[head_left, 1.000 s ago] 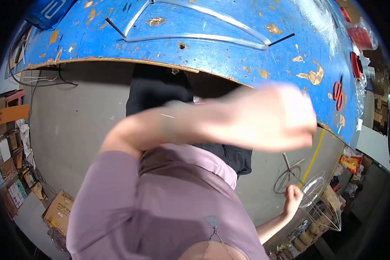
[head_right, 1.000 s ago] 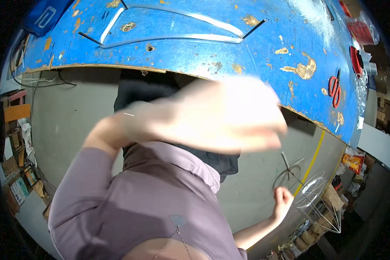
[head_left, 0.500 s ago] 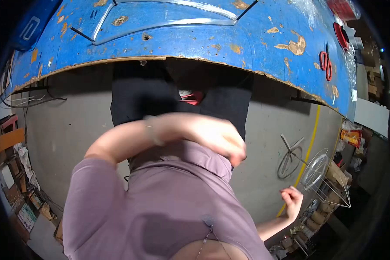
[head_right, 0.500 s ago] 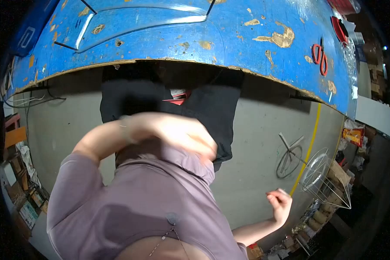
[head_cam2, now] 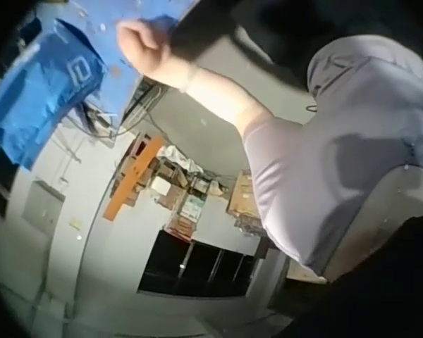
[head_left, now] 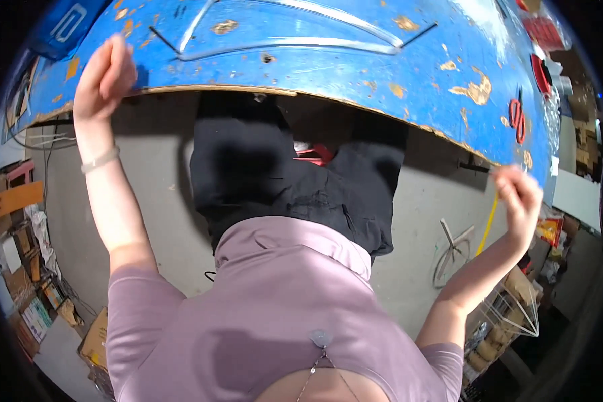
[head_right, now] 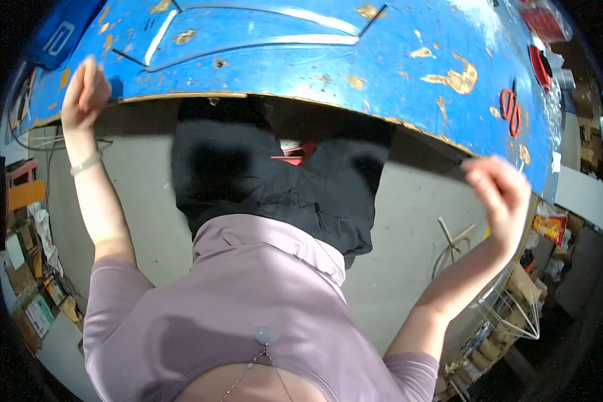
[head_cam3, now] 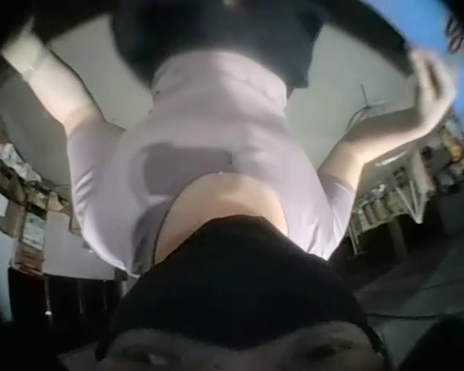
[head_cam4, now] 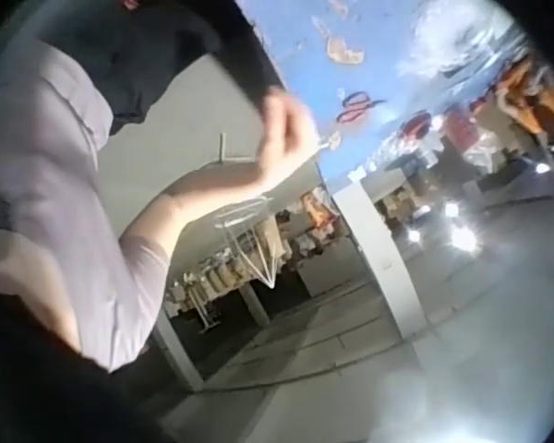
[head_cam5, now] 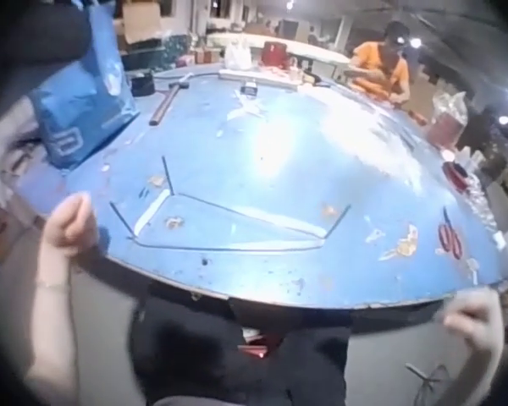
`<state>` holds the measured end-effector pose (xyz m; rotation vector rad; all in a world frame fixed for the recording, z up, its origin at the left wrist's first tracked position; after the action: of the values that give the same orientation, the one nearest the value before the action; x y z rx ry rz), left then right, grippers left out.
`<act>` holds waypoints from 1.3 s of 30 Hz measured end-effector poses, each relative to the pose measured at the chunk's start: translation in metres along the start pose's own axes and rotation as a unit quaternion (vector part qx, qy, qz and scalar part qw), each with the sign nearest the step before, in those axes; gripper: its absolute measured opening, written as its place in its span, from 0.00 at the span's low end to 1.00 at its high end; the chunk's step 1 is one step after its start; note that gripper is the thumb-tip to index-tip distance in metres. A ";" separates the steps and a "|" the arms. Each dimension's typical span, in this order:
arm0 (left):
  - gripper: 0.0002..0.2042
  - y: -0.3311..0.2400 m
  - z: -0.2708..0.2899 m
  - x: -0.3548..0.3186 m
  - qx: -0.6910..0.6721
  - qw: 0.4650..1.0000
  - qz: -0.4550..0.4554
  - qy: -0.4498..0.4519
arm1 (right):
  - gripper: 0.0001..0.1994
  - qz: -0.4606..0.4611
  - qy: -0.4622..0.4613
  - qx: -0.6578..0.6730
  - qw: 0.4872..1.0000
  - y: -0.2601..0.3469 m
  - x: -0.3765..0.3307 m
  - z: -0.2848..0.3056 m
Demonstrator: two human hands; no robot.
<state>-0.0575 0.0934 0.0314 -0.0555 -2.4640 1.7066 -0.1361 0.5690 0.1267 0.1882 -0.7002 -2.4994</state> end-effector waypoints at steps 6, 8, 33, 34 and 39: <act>0.11 -0.011 0.049 0.078 -0.067 0.992 -0.002 -0.106 | 0.11 0.006 -0.205 0.190 0.960 -0.012 0.133 0.033; 0.12 -0.006 0.075 0.097 0.299 0.897 0.052 -0.321 | 0.14 -0.051 -0.229 0.097 0.967 -0.040 0.164 0.034; 0.32 -0.003 -0.036 0.053 0.703 0.700 0.115 -0.053 | 0.16 -0.292 -0.022 0.061 0.954 -0.124 -0.035 -0.037; 0.32 -0.003 -0.037 0.053 0.725 0.675 0.122 -0.055 | 0.15 -0.288 -0.029 0.072 0.954 -0.124 -0.037 -0.036; 0.20 -0.053 -0.011 0.042 0.631 0.746 -0.112 -0.178 | 0.12 -0.290 -0.036 0.080 0.953 -0.136 -0.073 -0.044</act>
<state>-0.0947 0.0896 0.0885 0.7126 -0.8521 2.9761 -0.1244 0.6867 0.0185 0.4162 -0.9946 -3.0145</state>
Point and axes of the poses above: each hand's wrist, its own x-axis towards the middle knuckle, its own z-axis out of the back of the hand, y = z × x, the point moved 10 cm from there along x, towards the middle knuckle, and after that the axes turned 3 degrees about -x, right-handed, at the moved point
